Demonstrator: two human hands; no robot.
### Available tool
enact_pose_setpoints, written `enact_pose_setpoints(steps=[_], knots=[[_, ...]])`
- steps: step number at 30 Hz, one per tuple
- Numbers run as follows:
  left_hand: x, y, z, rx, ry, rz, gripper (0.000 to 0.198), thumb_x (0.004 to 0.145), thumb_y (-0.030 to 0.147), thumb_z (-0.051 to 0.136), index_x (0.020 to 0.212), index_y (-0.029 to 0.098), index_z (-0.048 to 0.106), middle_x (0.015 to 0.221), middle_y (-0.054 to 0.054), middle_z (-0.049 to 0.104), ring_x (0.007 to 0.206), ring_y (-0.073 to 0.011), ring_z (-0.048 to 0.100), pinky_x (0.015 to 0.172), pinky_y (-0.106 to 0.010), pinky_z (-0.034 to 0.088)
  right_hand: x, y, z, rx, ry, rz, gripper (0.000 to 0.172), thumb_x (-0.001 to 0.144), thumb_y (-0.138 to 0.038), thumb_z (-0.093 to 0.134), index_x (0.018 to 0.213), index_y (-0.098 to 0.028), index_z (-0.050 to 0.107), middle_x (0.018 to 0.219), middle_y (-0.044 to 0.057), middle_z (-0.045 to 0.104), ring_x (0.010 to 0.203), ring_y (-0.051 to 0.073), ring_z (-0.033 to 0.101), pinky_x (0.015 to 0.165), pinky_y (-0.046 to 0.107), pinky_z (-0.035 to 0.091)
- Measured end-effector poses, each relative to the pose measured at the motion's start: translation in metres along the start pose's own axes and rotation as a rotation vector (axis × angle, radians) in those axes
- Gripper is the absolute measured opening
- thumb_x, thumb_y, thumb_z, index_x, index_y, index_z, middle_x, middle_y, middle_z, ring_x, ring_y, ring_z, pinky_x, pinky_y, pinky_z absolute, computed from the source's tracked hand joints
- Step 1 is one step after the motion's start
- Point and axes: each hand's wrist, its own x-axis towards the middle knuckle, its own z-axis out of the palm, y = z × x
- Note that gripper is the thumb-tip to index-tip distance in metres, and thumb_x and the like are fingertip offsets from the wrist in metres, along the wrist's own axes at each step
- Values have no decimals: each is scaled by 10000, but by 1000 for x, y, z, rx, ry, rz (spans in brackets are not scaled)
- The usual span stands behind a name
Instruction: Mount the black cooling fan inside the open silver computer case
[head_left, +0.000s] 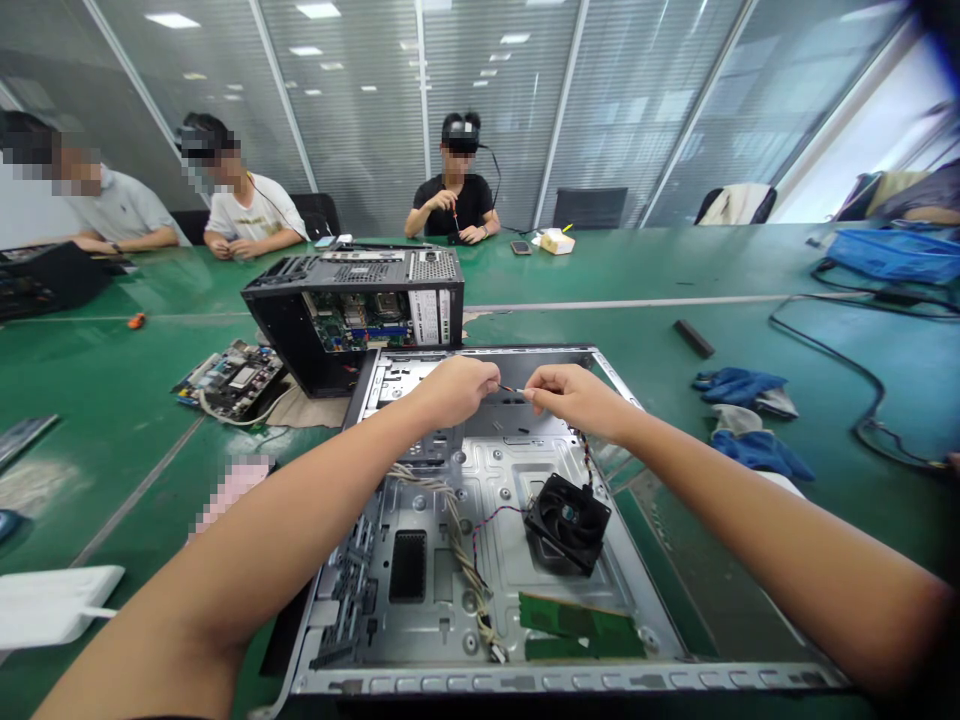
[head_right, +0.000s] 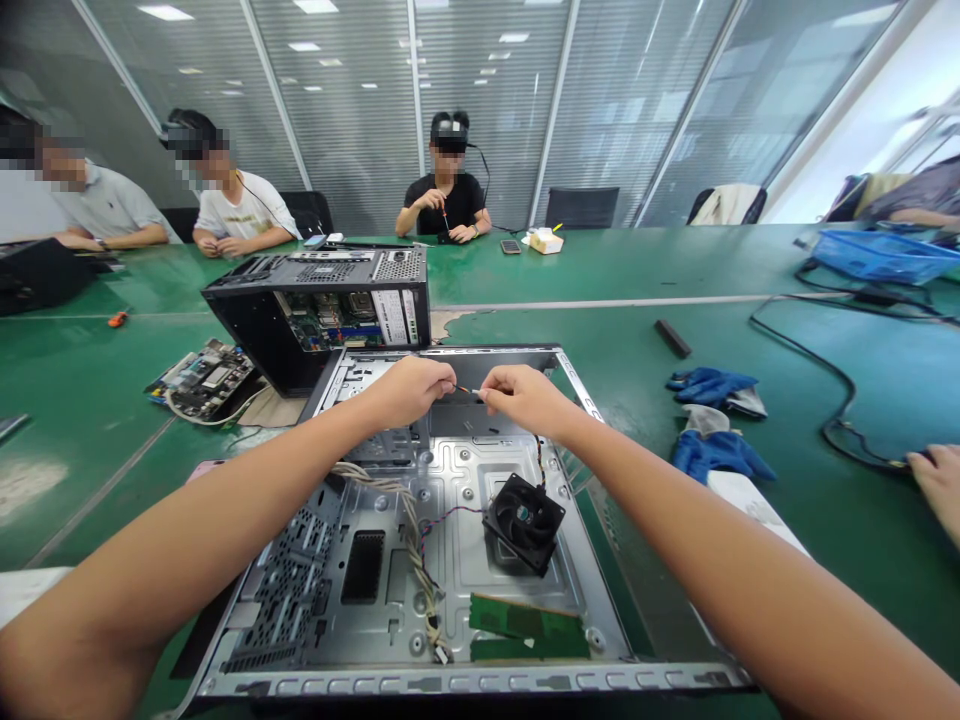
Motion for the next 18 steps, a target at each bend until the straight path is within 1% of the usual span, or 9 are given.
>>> enact_pose_setpoints(steps=[4,6,8,12,18], knots=[[-1,0,1,-9,28,-9,195,891,232,460,878,182,648,788,-34,681,703,-148,566,657,-268,393,1,1,1,22,3,-12,171,782,-359,530,760,-196,574,641,16,631,623,160,564,619,296,402],[-2,1,1,-21,45,-27,160,885,234,482,903,186,634,772,-27,670,683,-147,551,644,-269,380,1,0,1,19,9,-10,176,785,-362,519,764,-197,575,632,11,614,609,159,552,605,297,392],[-2,1,1,-23,48,-31,145,883,228,484,888,188,623,749,-21,655,664,-145,534,629,-268,362,1,0,1,-9,18,-10,191,793,-370,507,758,-195,577,629,13,606,598,157,535,597,300,382],[-2,2,1,5,21,-7,184,889,204,438,829,192,611,730,-19,638,644,-146,508,606,-274,329,2,1,0,-39,13,-27,198,794,-375,507,750,-193,573,626,15,592,601,156,525,601,302,381],[0,3,1,32,-20,-10,200,882,179,418,863,188,617,722,-24,639,615,-144,493,589,-272,321,1,1,0,-7,-8,-29,181,788,-372,523,764,-195,556,639,8,583,599,144,508,580,285,371]])
